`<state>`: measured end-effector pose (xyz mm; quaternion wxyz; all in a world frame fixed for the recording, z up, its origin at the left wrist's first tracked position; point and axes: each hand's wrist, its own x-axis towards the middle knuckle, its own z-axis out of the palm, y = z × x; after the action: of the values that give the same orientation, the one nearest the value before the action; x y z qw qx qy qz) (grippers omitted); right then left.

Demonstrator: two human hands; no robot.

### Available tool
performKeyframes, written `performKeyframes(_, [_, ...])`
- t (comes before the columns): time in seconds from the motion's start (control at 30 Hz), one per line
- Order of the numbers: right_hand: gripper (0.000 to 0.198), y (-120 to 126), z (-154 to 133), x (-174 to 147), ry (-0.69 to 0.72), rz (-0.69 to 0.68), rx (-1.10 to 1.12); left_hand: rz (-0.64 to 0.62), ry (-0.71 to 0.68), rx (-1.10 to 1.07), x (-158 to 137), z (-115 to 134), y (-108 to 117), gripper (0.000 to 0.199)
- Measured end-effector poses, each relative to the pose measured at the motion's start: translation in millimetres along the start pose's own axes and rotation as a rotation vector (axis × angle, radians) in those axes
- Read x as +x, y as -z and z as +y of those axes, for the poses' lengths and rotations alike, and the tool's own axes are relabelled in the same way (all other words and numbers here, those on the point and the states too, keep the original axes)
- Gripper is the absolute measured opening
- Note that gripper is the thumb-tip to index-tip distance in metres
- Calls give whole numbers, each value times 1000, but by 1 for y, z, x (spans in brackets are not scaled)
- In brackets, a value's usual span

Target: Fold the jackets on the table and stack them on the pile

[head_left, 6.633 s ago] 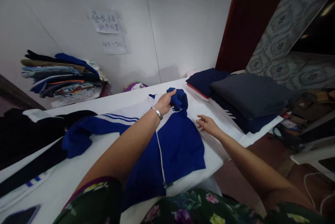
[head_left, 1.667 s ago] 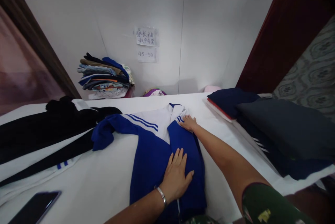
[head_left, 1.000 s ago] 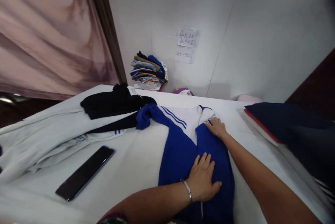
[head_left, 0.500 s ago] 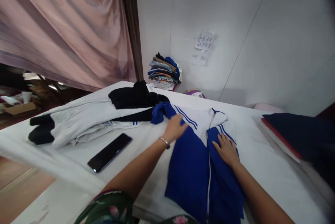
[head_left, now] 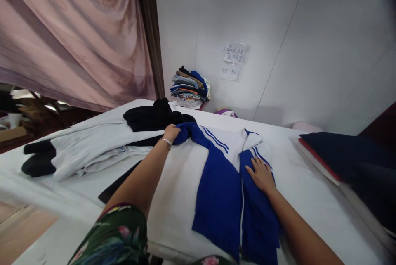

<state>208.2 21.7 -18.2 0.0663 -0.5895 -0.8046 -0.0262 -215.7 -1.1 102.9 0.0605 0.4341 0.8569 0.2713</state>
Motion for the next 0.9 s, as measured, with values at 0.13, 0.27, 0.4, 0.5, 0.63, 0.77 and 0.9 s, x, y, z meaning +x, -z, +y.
performKeyframes(0.13, [63, 0, 0, 0, -8, -3, 3, 139, -161, 69, 21, 20, 43, 26])
performKeyframes(0.27, [63, -1, 0, 0, -13, -8, -8, 222, -389, 164, 30, 42, 75, 19])
performKeyframes(0.4, [61, 3, 1, 2, -26, -46, 31, 281, -759, 310, 27, 67, 86, 25])
performKeyframes(0.5, [60, 21, -5, 10, -59, -70, 139, 251, -905, 291, 12, 89, 82, 28])
performKeyframes(0.63, [56, 70, -39, 29, 20, 77, 660, 70, -1141, 166, -29, 120, 62, 28])
performKeyframes(0.77, [70, 117, -85, 43, 134, -98, 1403, -89, -1376, 48, -80, 140, 28, 31])
performKeyframes(0.9, [71, 121, -110, 35, 138, -340, 1737, -3, -1205, 8, -118, 133, -18, 48])
